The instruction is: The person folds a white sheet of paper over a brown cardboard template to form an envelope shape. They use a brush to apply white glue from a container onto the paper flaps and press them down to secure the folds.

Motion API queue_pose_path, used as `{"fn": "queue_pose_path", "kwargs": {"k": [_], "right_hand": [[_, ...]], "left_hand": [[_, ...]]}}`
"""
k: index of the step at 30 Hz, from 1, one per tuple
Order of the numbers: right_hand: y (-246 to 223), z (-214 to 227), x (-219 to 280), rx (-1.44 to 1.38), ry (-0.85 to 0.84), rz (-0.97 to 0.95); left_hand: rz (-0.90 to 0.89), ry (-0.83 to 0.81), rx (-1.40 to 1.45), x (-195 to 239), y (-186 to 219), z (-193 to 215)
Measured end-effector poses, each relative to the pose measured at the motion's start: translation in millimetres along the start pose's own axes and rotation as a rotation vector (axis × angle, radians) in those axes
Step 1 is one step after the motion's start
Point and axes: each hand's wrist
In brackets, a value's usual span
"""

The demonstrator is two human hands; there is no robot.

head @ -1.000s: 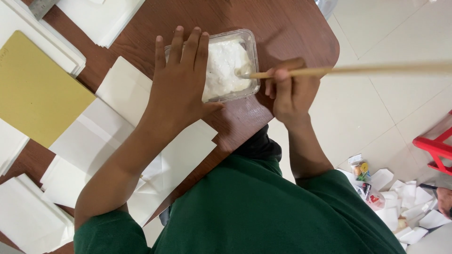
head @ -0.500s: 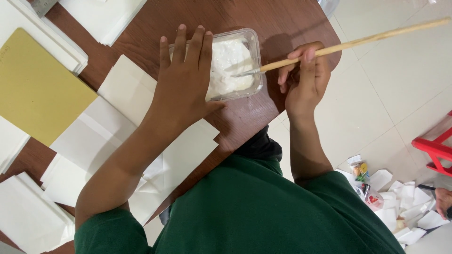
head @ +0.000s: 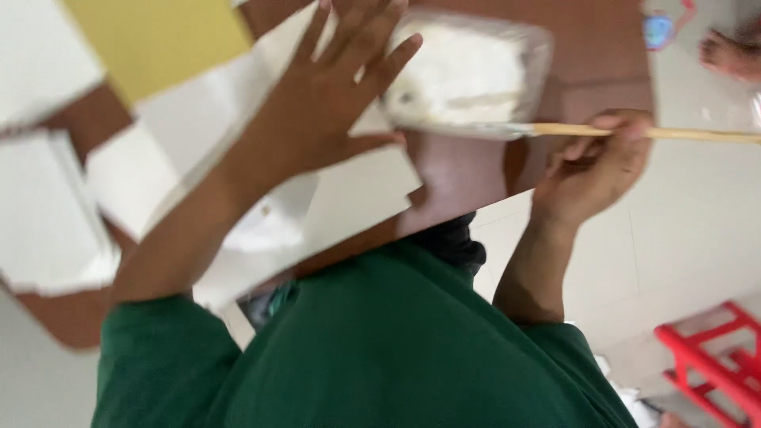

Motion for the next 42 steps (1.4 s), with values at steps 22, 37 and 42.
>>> {"fn": "queue_pose_path", "kwargs": {"k": [22,37,42], "right_hand": [[-3.5,-64.6,190.0,-0.081,-1.186,0.477],[9.3,-91.0,193.2,-0.098,-1.429,0.585],[15.8,-82.2,193.7,-0.151,-1.301,0.446]], "left_hand": [[0.572,0.428,0.185,279.1,43.0,-77.8],[0.581,0.472,0.214,282.5,32.8,-84.6],[0.575,0.479,0.224,282.3,31.1,-84.1]]}}
Point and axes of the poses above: each hand's wrist, its own x-axis away from the middle knuckle, its own z-axis out of the back of the hand, y = z × x, and after that the axes turned 10 degrees about z, right-handed
